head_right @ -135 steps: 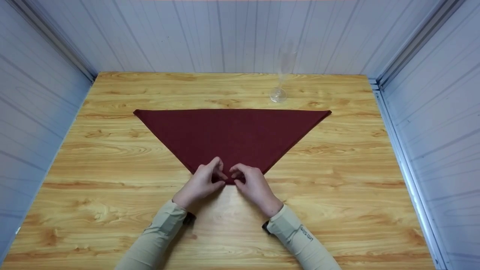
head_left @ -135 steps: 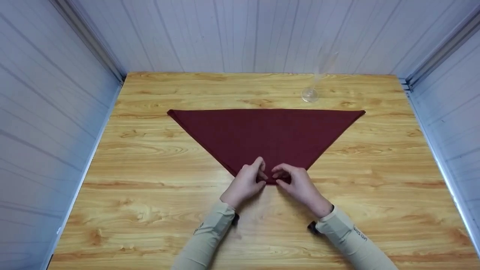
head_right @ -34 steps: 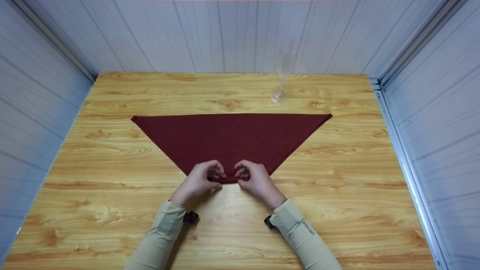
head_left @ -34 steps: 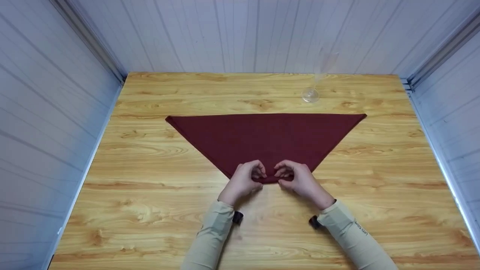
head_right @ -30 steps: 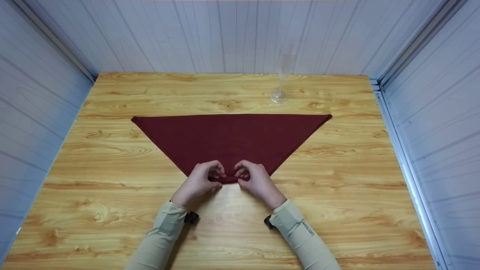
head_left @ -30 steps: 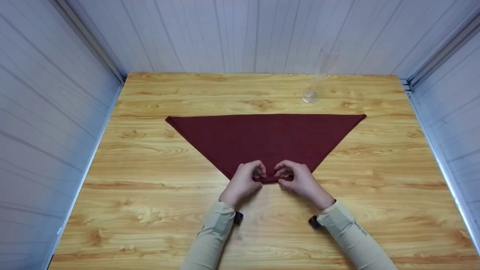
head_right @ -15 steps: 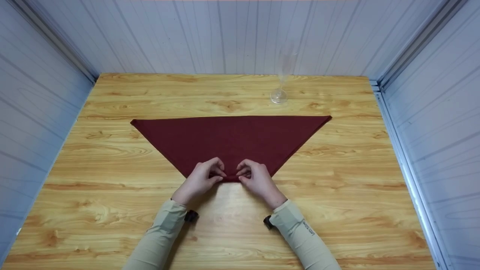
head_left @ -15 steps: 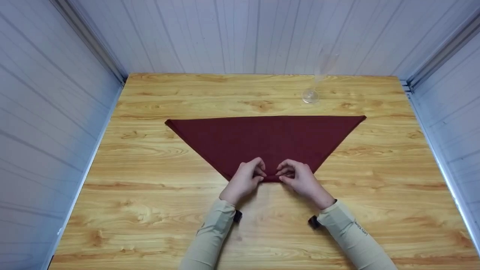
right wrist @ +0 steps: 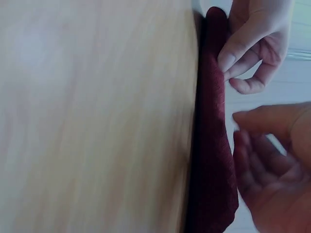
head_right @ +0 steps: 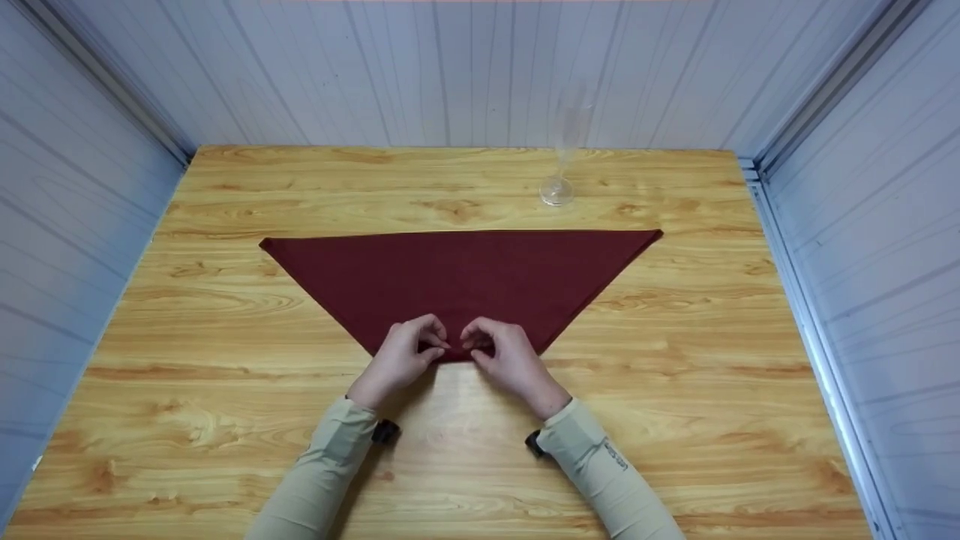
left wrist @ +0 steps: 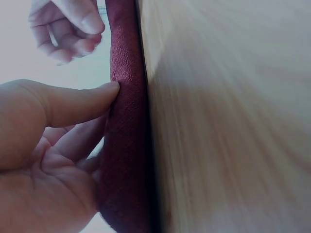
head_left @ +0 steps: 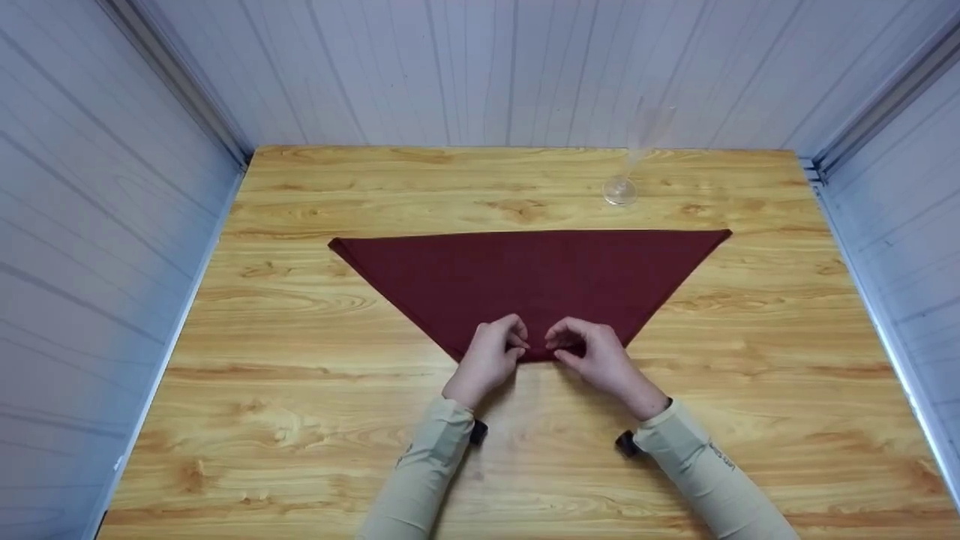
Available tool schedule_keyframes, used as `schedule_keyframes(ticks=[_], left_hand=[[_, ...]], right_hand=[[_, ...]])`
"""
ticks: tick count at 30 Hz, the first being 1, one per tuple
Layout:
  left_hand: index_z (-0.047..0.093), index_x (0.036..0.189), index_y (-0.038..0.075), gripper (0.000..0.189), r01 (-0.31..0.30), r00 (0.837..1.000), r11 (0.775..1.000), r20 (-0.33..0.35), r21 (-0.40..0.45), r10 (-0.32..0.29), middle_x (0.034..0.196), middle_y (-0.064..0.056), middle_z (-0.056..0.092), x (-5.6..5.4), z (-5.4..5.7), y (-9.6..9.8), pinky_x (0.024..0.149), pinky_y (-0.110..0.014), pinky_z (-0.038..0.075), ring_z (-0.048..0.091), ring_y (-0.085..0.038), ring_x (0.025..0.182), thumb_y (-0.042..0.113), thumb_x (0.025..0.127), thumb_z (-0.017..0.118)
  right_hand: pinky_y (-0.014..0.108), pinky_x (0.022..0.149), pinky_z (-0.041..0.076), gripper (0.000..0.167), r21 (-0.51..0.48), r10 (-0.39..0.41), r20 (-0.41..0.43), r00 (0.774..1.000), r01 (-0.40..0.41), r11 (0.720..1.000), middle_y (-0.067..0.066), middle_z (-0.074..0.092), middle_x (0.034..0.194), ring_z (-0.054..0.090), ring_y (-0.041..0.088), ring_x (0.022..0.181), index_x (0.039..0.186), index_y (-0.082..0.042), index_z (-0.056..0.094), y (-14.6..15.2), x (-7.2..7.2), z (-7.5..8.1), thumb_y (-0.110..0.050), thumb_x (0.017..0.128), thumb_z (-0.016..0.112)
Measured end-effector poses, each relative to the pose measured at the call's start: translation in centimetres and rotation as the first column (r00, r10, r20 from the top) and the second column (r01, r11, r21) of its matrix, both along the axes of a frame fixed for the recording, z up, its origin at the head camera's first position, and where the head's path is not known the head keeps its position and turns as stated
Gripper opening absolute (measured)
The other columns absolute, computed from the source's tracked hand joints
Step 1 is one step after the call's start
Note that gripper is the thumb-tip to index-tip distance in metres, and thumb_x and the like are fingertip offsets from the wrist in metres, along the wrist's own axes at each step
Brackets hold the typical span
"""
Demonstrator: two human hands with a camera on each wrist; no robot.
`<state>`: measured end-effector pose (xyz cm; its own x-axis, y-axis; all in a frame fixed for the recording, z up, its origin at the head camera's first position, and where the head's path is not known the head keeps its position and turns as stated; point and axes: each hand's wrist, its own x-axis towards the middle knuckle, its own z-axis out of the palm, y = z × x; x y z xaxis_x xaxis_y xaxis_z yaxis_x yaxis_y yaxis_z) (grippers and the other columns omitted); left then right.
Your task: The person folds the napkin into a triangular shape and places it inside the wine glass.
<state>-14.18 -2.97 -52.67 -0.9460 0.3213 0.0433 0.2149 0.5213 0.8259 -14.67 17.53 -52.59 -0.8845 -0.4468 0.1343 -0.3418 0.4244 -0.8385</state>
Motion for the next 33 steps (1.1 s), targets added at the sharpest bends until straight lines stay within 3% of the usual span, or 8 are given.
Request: schedule_keyframes(ticks=[4,9,12,16,21,33], left_hand=[[0.058,0.088,0.001,0.019,-0.007,1.000,1.000,-0.012,0.003,0.007,0.083,-0.006,0.067,0.0,-0.1,0.0,0.071,-0.022,0.052,0.066,-0.011,0.079,-0.015,0.081,0.065],[0.058,0.087,0.004,0.022,-0.029,0.999,0.999,-0.025,-0.017,0.029,0.081,-0.006,0.065,-0.3,-0.2,0.0,0.068,-0.024,0.050,0.062,-0.014,0.076,-0.015,0.079,0.065],[0.058,0.087,0.006,0.025,-0.046,0.998,0.999,-0.052,-0.028,0.045,0.082,-0.005,0.063,-0.3,-0.1,0.1,0.068,-0.026,0.048,0.060,-0.016,0.077,-0.015,0.077,0.067],[0.058,0.087,0.006,0.028,-0.006,0.996,1.000,-0.090,0.027,0.008,0.084,-0.006,0.064,-0.2,0.2,0.3,0.070,-0.028,0.051,0.061,-0.017,0.080,-0.019,0.075,0.065],[0.060,0.089,0.004,0.030,0.074,0.996,0.993,-0.064,0.097,-0.068,0.086,-0.007,0.066,0.1,0.4,0.3,0.072,-0.028,0.052,0.062,-0.019,0.081,-0.019,0.070,0.064],[0.060,0.090,0.002,0.035,0.074,0.997,0.995,-0.025,0.064,-0.072,0.087,-0.007,0.066,-0.3,-0.2,0.0,0.073,-0.026,0.051,0.062,-0.019,0.082,-0.024,0.067,0.062]], right_hand=[[0.041,0.077,0.054,0.025,-0.040,0.046,0.058,0.997,-0.044,0.998,0.007,0.070,0.092,0.067,0.023,0.086,0.101,0.000,0.066,-0.1,0.4,0.4,0.012,0.080,0.069],[0.052,0.080,0.051,0.028,-0.057,0.052,0.108,0.993,-0.046,0.997,0.022,0.067,0.096,0.065,0.037,0.091,0.106,0.009,0.062,-0.4,0.9,2.2,0.017,0.079,0.066],[0.053,0.082,0.050,0.030,-0.050,0.056,0.128,0.990,-0.050,0.997,0.024,0.066,0.097,0.064,0.039,0.093,0.108,0.010,0.061,-0.3,0.8,2.7,0.017,0.080,0.066],[0.051,0.082,0.050,0.033,-0.054,0.053,0.143,0.988,-0.045,0.997,0.020,0.067,0.097,0.065,0.035,0.093,0.110,0.006,0.062,0.1,0.2,1.0,0.015,0.079,0.068],[0.041,0.081,0.052,0.036,-0.040,0.034,0.135,0.990,-0.029,0.999,0.009,0.069,0.096,0.066,0.024,0.092,0.111,0.000,0.063,0.6,-0.5,-0.7,0.012,0.078,0.071],[0.036,0.081,0.053,0.038,-0.018,0.016,0.137,0.990,-0.013,1.000,0.007,0.068,0.098,0.065,0.018,0.092,0.110,-0.003,0.064,0.9,-0.8,-1.3,0.015,0.077,0.069]])
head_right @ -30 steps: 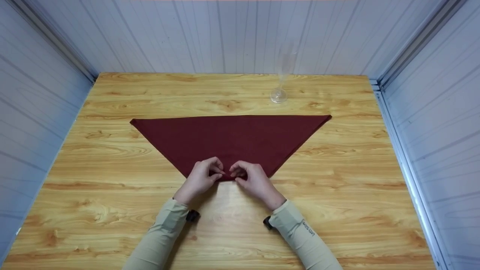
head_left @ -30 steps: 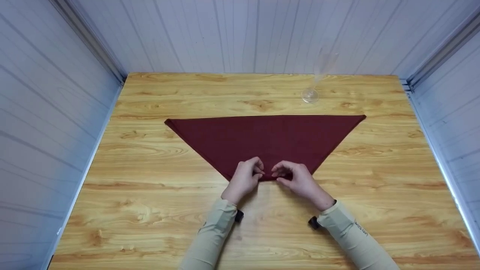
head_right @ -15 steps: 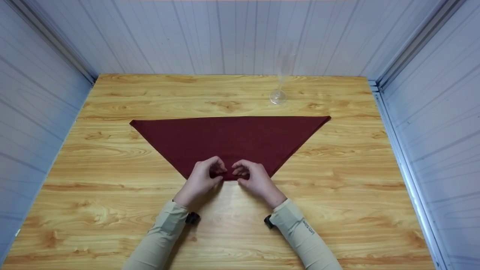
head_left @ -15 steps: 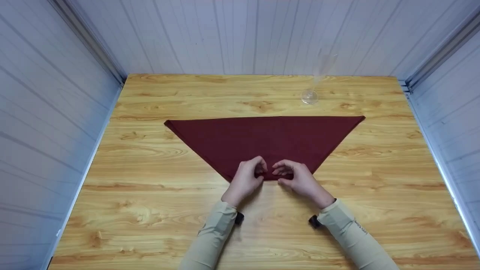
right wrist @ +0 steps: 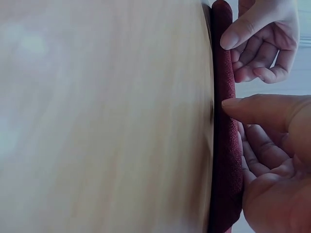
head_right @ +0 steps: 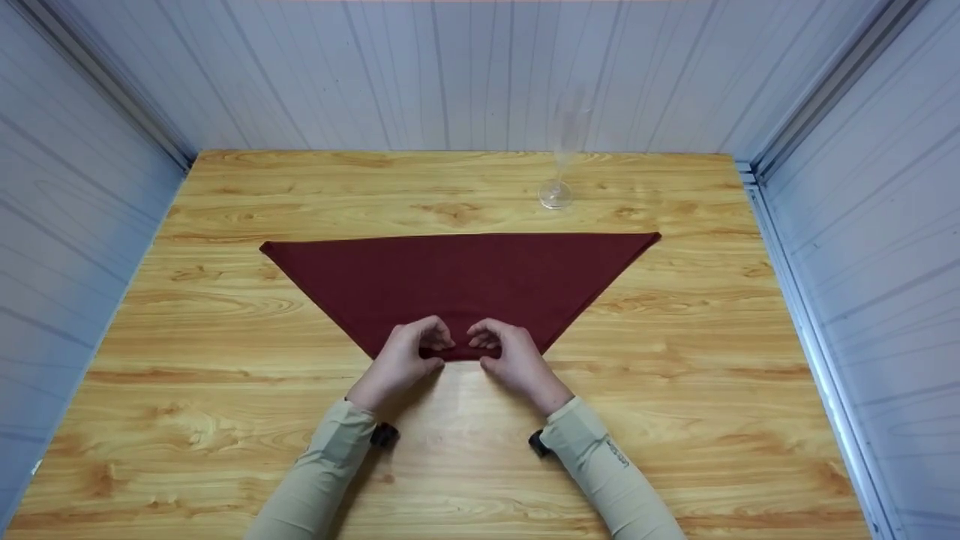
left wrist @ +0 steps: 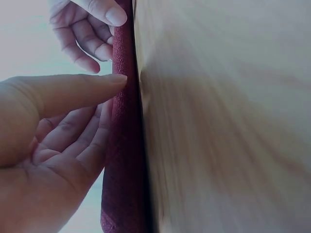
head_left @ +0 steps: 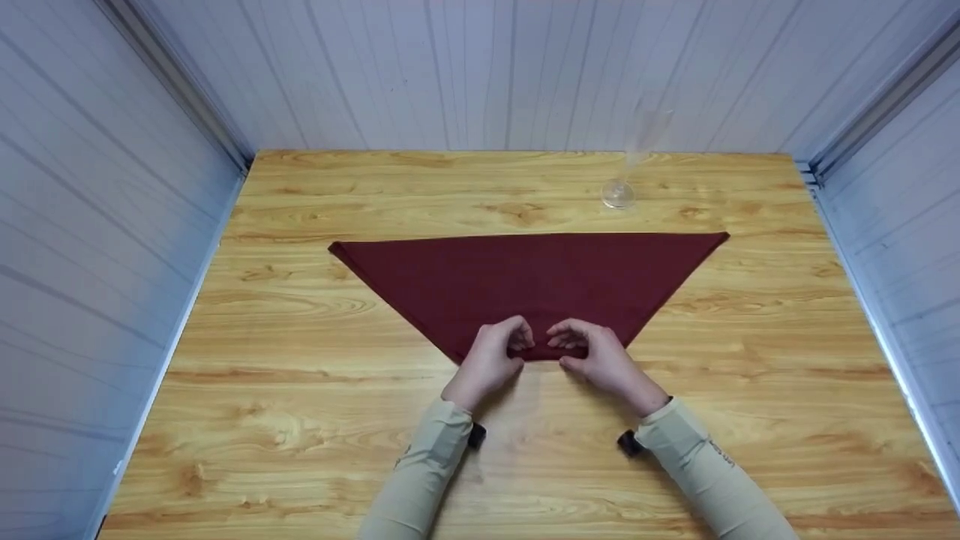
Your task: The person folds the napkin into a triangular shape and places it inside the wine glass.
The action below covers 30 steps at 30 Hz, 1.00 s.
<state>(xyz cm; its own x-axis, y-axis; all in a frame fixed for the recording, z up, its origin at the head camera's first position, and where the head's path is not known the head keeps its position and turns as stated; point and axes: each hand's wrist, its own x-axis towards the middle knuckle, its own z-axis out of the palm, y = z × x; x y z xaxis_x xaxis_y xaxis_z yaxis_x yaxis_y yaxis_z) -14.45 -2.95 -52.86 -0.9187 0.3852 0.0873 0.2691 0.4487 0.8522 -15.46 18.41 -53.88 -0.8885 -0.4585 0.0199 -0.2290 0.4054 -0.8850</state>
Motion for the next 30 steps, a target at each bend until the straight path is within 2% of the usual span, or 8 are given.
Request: schedule_keyframes(ticks=[10,15,21,27,30], left_hand=[[0.059,0.088,0.002,0.033,-0.019,1.000,1.000,0.010,-0.009,0.019,0.085,-0.008,0.066,-0.3,0.0,-0.4,0.073,-0.028,0.052,0.062,-0.019,0.082,-0.023,0.068,0.064],[0.060,0.087,0.002,0.032,0.008,1.000,0.999,-0.003,-0.043,-0.008,0.085,-0.007,0.066,-0.3,0.1,-0.6,0.072,-0.028,0.051,0.062,-0.019,0.082,-0.022,0.066,0.063],[0.059,0.088,0.004,0.028,0.049,0.999,0.996,0.006,-0.080,-0.049,0.084,-0.005,0.066,0.0,0.4,-0.9,0.069,-0.026,0.050,0.062,-0.018,0.078,-0.018,0.071,0.064],[0.053,0.091,0.002,0.028,0.095,0.993,0.995,0.063,0.008,-0.095,0.087,-0.008,0.069,0.3,0.3,-1.3,0.073,-0.027,0.053,0.066,-0.019,0.081,-0.019,0.076,0.064],[0.051,0.092,0.002,0.028,0.092,0.991,0.995,0.095,0.038,-0.095,0.088,-0.009,0.070,0.1,0.3,-1.3,0.076,-0.028,0.054,0.067,-0.019,0.084,-0.019,0.078,0.064]], right_hand=[[0.036,0.080,0.052,0.040,0.043,-0.020,-0.025,0.999,0.021,0.999,0.002,0.068,0.096,0.064,0.016,0.090,0.110,-0.005,0.063,0.0,-0.1,-0.1,0.015,0.076,0.071],[0.037,0.080,0.052,0.037,0.045,-0.018,-0.034,0.999,0.019,0.999,0.002,0.068,0.095,0.064,0.016,0.089,0.109,-0.006,0.064,0.1,-0.1,-0.1,0.012,0.077,0.070],[0.036,0.079,0.053,0.032,0.037,0.004,-0.016,1.000,-0.003,0.999,0.001,0.069,0.093,0.065,0.017,0.088,0.108,-0.006,0.064,0.4,0.1,-0.1,0.009,0.080,0.070],[0.045,0.081,0.053,0.027,-0.048,0.058,0.020,0.998,-0.057,0.997,0.012,0.069,0.098,0.066,0.029,0.092,0.108,0.001,0.064,0.9,0.5,-0.2,0.007,0.083,0.070],[0.043,0.081,0.053,0.024,-0.046,0.052,0.026,0.998,-0.051,0.998,0.013,0.069,0.099,0.066,0.030,0.092,0.106,0.001,0.065,1.0,0.4,-0.1,0.006,0.083,0.069]])
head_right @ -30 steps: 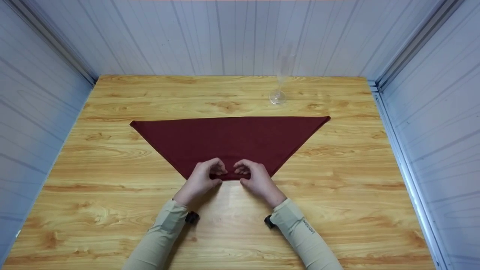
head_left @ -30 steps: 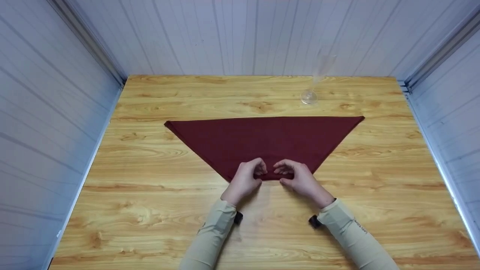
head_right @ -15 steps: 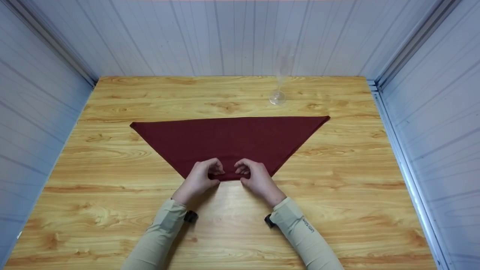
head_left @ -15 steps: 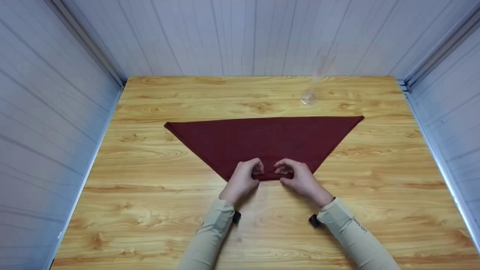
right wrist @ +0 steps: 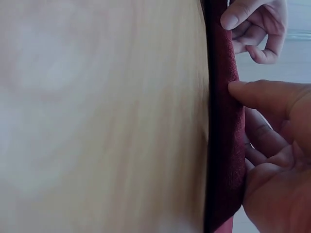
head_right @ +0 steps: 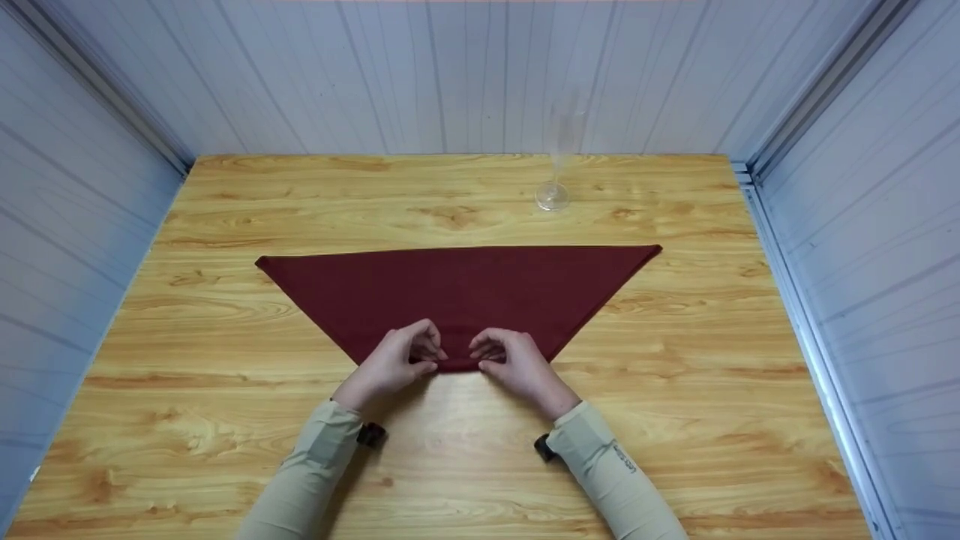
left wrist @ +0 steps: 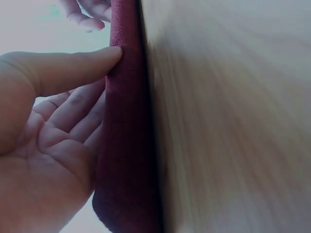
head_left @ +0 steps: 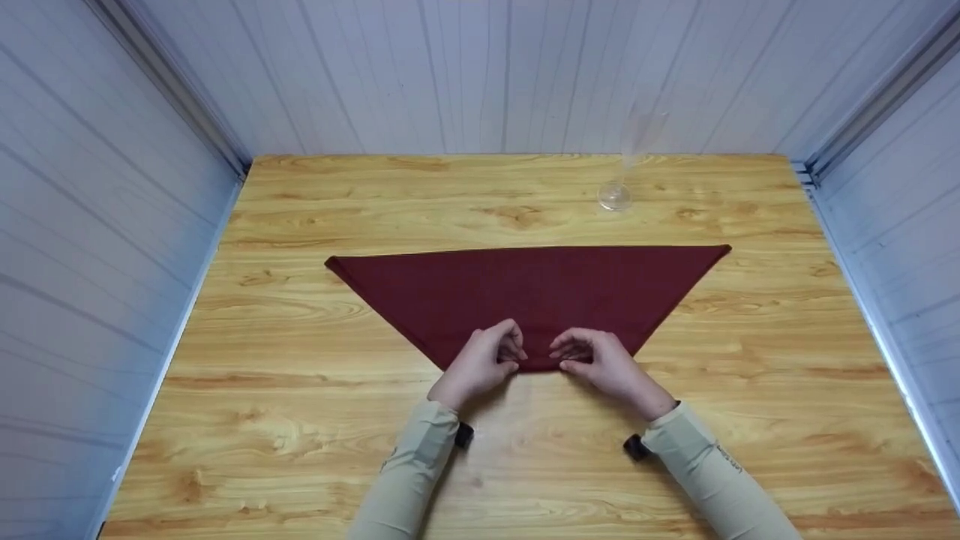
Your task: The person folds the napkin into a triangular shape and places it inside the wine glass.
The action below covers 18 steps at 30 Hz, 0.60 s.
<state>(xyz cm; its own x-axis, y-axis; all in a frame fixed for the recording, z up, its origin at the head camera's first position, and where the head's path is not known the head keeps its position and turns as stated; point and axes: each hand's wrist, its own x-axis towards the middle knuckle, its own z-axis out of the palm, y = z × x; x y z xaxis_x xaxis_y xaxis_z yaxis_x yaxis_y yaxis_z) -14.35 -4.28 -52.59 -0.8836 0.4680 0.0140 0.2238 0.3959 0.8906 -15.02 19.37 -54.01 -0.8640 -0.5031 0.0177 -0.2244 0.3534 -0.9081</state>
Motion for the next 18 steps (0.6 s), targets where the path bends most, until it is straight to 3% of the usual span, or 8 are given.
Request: schedule_keyframes(ticks=[3,6,12,18], left_hand=[[0.050,0.093,0.002,0.027,-0.011,1.000,1.000,0.004,-0.015,0.011,0.089,-0.007,0.070,-0.23,-0.05,0.03,0.090,-0.034,0.048,0.068,-0.016,0.085,-0.017,0.080,0.064],[0.050,0.094,0.002,0.025,-0.012,1.000,1.000,0.000,-0.027,0.012,0.089,-0.007,0.070,-0.44,0.01,0.14,0.091,-0.038,0.047,0.068,-0.016,0.086,-0.017,0.082,0.061],[0.053,0.093,0.000,0.022,-0.010,0.999,0.999,-0.034,-0.038,0.009,0.090,-0.009,0.069,-0.71,0.12,0.25,0.083,-0.031,0.051,0.068,-0.018,0.087,-0.019,0.083,0.058],[0.055,0.089,0.001,0.021,-0.045,0.998,0.998,-0.049,-0.045,0.043,0.087,-0.007,0.069,-0.87,-0.06,0.22,0.075,-0.025,0.052,0.067,-0.017,0.084,-0.019,0.082,0.059]], right_hand=[[0.036,0.079,0.054,0.020,0.034,-0.027,-0.010,1.000,0.028,0.999,0.008,0.070,0.097,0.067,0.024,0.090,0.103,-0.002,0.067,-0.08,-0.12,0.09,0.002,0.084,0.070],[0.031,0.076,0.054,0.016,0.071,-0.062,-0.021,0.998,0.063,0.995,0.003,0.070,0.093,0.067,0.017,0.086,0.099,-0.006,0.069,-0.23,-0.22,0.26,-0.001,0.084,0.072],[0.027,0.069,0.052,0.005,0.166,-0.142,-0.063,0.988,0.150,0.975,-0.005,0.070,0.084,0.065,0.011,0.078,0.088,-0.010,0.073,-0.42,-0.32,0.39,-0.011,0.083,0.075],[0.025,0.066,0.050,0.005,0.225,-0.187,-0.100,0.977,0.205,0.953,-0.009,0.068,0.080,0.062,0.009,0.074,0.084,-0.010,0.075,-0.54,-0.48,0.35,-0.014,0.081,0.077]])
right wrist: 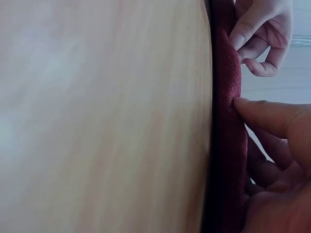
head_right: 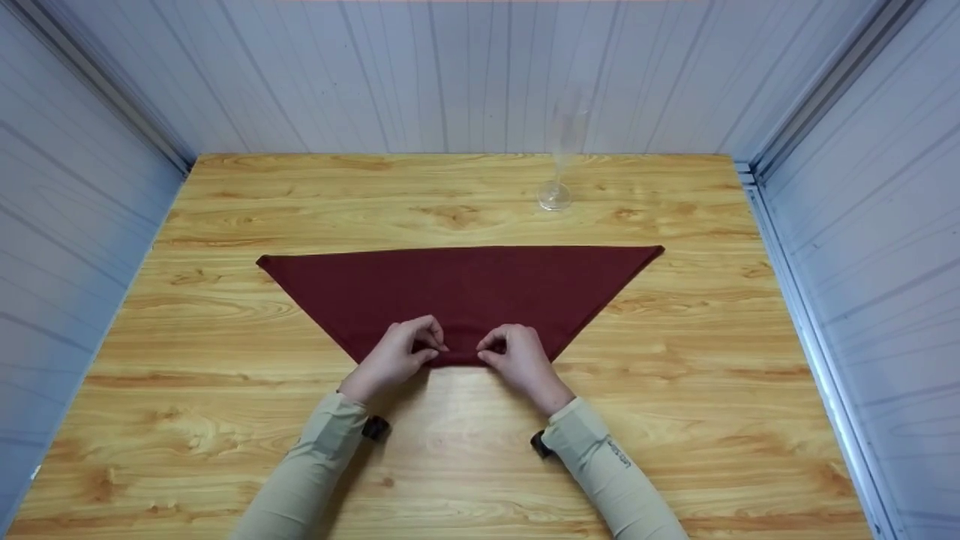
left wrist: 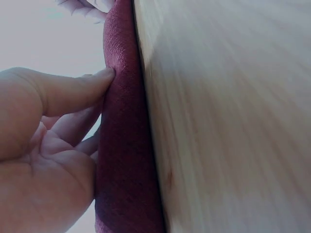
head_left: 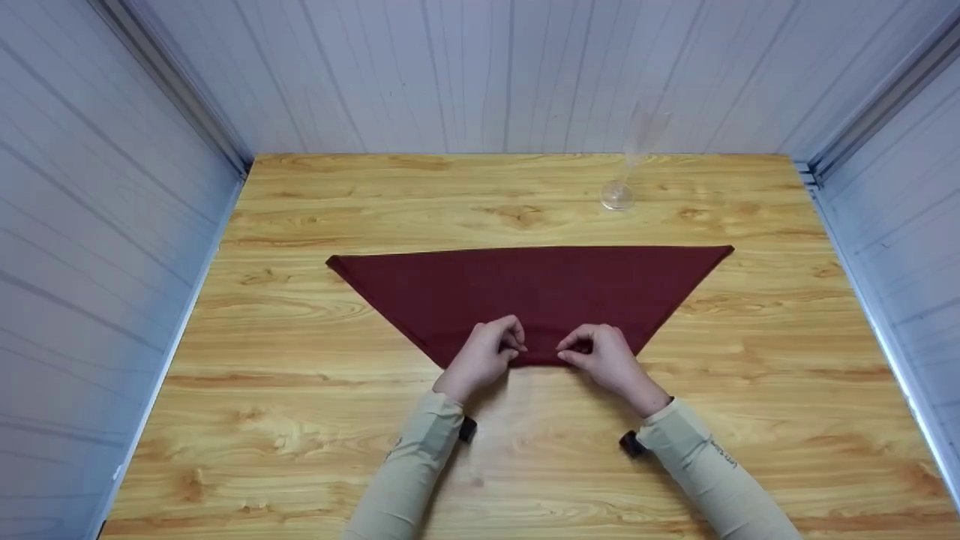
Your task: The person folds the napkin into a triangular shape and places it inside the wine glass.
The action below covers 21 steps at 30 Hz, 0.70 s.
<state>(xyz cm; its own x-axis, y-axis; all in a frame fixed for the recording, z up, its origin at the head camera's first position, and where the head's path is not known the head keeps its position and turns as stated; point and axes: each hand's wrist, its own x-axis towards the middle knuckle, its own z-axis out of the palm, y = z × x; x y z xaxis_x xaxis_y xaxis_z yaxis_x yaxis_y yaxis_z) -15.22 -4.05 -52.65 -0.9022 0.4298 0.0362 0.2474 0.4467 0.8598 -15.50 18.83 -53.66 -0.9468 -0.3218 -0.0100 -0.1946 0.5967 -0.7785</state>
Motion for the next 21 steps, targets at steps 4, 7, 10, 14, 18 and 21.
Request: schedule_keyframes(ticks=[4,7,10,14,18,21], left_hand=[[0.056,0.087,0.003,0.024,-0.037,0.999,0.999,-0.021,-0.027,0.036,0.084,-0.005,0.068,-0.1,-0.1,0.2,0.073,-0.026,0.051,0.064,-0.016,0.083,-0.020,0.079,0.059],[0.057,0.087,0.005,0.030,-0.053,0.995,0.997,-0.086,-0.049,0.048,0.084,-0.004,0.066,-0.2,0.0,0.5,0.073,-0.027,0.049,0.060,-0.015,0.083,-0.022,0.076,0.059],[0.058,0.086,0.006,0.035,-0.033,0.991,0.999,-0.130,-0.012,0.032,0.084,-0.006,0.065,-0.2,0.1,0.8,0.072,-0.029,0.050,0.060,-0.018,0.082,-0.025,0.071,0.054],[0.059,0.086,0.005,0.035,0.024,0.998,0.994,-0.064,0.109,-0.017,0.086,-0.009,0.067,0.1,0.3,1.0,0.070,-0.028,0.053,0.064,-0.023,0.081,-0.025,0.069,0.049],[0.059,0.088,0.004,0.028,0.033,0.999,0.987,0.006,0.155,-0.034,0.088,-0.009,0.068,0.3,0.2,1.0,0.074,-0.028,0.054,0.066,-0.022,0.084,-0.020,0.072,0.059],[0.060,0.089,0.004,0.027,0.027,0.999,0.991,0.017,0.129,-0.030,0.089,-0.008,0.068,0.3,0.0,1.0,0.075,-0.027,0.053,0.065,-0.020,0.084,-0.017,0.073,0.066]], right_hand=[[0.027,0.068,0.050,0.004,0.021,-0.010,-0.022,1.000,0.010,1.000,-0.009,0.066,0.080,0.061,0.010,0.075,0.081,-0.011,0.075,-0.1,-0.2,0.0,-0.014,0.080,0.078],[0.029,0.068,0.050,0.004,0.022,-0.015,-0.036,0.999,0.016,1.000,-0.009,0.066,0.080,0.061,0.011,0.076,0.079,-0.013,0.075,-0.2,-0.3,0.1,-0.012,0.080,0.079],[0.029,0.069,0.050,0.005,0.022,-0.019,-0.034,0.999,0.020,1.000,-0.009,0.066,0.079,0.062,0.012,0.076,0.078,-0.014,0.075,-0.2,-0.4,0.2,-0.011,0.080,0.078],[0.027,0.067,0.050,0.003,0.024,-0.010,-0.018,1.000,0.010,1.000,-0.007,0.067,0.080,0.062,0.012,0.074,0.080,-0.012,0.075,-0.2,-0.4,0.1,-0.013,0.081,0.078],[0.026,0.064,0.049,0.005,0.028,-0.011,-0.003,1.000,0.011,1.000,-0.006,0.067,0.080,0.060,0.011,0.072,0.080,-0.011,0.075,-0.1,-0.5,0.1,-0.015,0.081,0.078],[0.025,0.062,0.048,0.006,0.024,-0.015,0.005,1.000,0.015,1.000,-0.005,0.066,0.080,0.059,0.011,0.070,0.080,-0.011,0.075,-0.1,-0.5,0.1,-0.015,0.081,0.078]])
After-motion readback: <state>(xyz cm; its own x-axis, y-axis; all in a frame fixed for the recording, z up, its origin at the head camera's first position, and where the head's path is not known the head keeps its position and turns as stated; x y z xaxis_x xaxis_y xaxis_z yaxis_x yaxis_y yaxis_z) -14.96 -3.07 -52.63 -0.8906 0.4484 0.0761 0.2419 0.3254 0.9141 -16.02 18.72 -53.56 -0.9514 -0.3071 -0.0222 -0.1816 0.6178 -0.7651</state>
